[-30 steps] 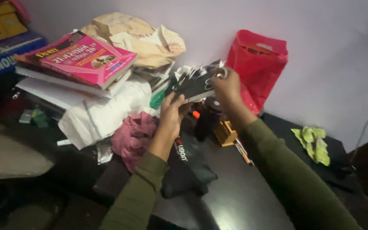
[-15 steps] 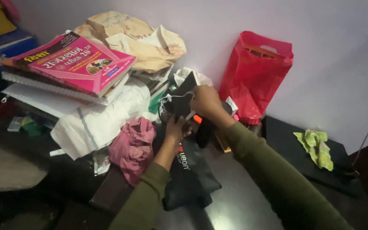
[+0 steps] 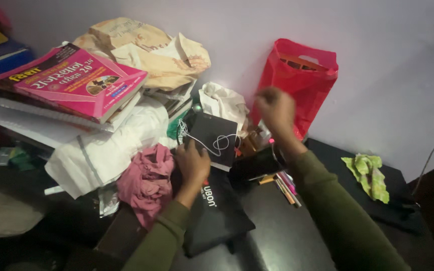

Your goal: The person wipes a cluttered desk with a pink cloth, then opens a drawer and places the cloth inside. They pick up a small packet and put it in the drawer, followed by a power adapter and a black pouch. The person closes the drawer and continues to tidy the desk surface.

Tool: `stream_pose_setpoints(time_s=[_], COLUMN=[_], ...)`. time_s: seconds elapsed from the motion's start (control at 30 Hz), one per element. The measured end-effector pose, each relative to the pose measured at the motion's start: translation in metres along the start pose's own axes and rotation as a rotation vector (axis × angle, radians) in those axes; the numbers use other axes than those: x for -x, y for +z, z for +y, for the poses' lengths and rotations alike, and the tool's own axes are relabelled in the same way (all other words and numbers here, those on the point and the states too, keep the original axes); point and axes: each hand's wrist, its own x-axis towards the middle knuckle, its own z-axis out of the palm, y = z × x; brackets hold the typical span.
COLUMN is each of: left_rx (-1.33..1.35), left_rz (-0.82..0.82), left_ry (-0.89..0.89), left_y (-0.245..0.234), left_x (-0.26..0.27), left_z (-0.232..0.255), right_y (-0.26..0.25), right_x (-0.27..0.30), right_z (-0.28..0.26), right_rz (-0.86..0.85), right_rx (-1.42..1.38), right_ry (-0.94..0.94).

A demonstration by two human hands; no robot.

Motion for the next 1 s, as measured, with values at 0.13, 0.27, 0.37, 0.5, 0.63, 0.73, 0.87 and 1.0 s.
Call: stream_pose_setpoints(time_s=[0.13,0.27,0.37,0.5,0.63,0.73,0.87,1.0], left_rx=[-0.218,0.22,-0.255,-0.178,-0.031,0.039,0.22,0.454], left_rz=[0.155,-0.174,-0.429,-0.474,-0.631,-0.689,-0.565,-0.589], left_ry=[0.329,0.974,1.023,1.074,1.026,0.956,0.854,0.643], left_y=[-0.027,-0.03,0.008,0.042,0.043,0.034,0.026,0.018], left_x=[0.042,0.114,0.126,0.116,0.11,0.11,0.106,0.107], left_z=[0.052,0.078,0.089,0.085,0.084,0.09,0.092,0.095], right_y=[-0.028,-0.029,0.002,-0.015,-0.079,-0.12,-0.143,-0.154], right_x=[-0.007,0.051,0.106,0.132,0.117,0.116,0.137,0.163], right_z=[0.084,0.168,0.201,0.206,0.198,0.189,0.186,0.19], right_rz=[0.394,0.587,0.736,0.726,0.671,0.63,0.581,0.456], right_rx=[0.078,0.1,0.05,0.018,-0.322,-0.475,-0.558,-0.582], right_ry=[-0.018,0.254,0.386,0.33,0.205,0.335,0.396,0.449])
